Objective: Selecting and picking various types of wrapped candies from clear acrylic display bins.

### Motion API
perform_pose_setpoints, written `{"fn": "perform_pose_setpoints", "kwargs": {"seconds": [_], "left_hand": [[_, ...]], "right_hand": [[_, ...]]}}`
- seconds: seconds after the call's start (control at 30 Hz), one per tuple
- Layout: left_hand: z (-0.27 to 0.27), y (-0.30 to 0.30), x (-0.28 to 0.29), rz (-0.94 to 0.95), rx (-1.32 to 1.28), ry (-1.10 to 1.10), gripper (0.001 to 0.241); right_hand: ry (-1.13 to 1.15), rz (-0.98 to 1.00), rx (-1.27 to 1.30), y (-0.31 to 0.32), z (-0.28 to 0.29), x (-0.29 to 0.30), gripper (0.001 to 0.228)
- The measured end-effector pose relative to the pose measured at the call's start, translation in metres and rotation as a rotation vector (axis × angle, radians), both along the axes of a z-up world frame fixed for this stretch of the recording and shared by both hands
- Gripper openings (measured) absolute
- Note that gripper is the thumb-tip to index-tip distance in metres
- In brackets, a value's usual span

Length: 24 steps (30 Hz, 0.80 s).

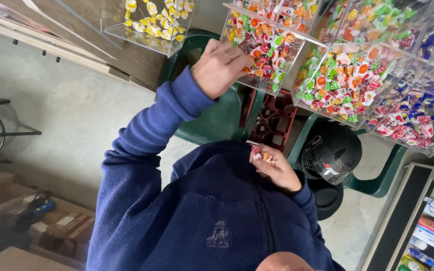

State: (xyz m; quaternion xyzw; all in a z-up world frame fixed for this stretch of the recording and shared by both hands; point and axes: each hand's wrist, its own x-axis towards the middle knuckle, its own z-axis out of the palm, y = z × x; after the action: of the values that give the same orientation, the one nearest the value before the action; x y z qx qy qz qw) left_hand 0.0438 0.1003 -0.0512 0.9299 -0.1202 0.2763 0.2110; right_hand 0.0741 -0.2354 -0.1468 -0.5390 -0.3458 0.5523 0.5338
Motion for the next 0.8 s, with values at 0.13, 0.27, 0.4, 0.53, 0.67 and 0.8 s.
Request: {"fn": "perform_pose_setpoints", "kwargs": {"seconds": [0.13, 0.27, 0.4, 0.53, 0.67, 0.8], "left_hand": [[-0.011, -0.009, 0.004, 0.068, 0.238, -0.058, 0.025], [0.026, -0.024, -0.016, -0.08, 0.056, -0.059, 0.03], [0.017, -0.061, -0.026, -0.386, -0.233, 0.08, 0.041], [0.0, -0.081, -0.036, -0.423, -0.524, 0.209, 0.035], [0.005, -0.076, -0.046, -0.378, -0.686, 0.33, 0.019], [0.018, -0.056, -0.049, -0.338, -0.692, 0.314, 0.016]], "right_hand": [[0.451, -0.284, 0.079, 0.005, 0.002, 0.009, 0.023], [0.596, -0.414, 0.201, 0.017, 0.017, 0.021, 0.026], [0.564, -0.364, 0.243, 0.024, 0.009, 0.025, 0.029], [0.516, -0.295, 0.259, 0.035, 0.016, 0.022, 0.035], [0.513, -0.275, 0.257, 0.044, 0.02, 0.019, 0.043], [0.544, -0.243, 0.26, 0.043, 0.01, 0.02, 0.042]]}}
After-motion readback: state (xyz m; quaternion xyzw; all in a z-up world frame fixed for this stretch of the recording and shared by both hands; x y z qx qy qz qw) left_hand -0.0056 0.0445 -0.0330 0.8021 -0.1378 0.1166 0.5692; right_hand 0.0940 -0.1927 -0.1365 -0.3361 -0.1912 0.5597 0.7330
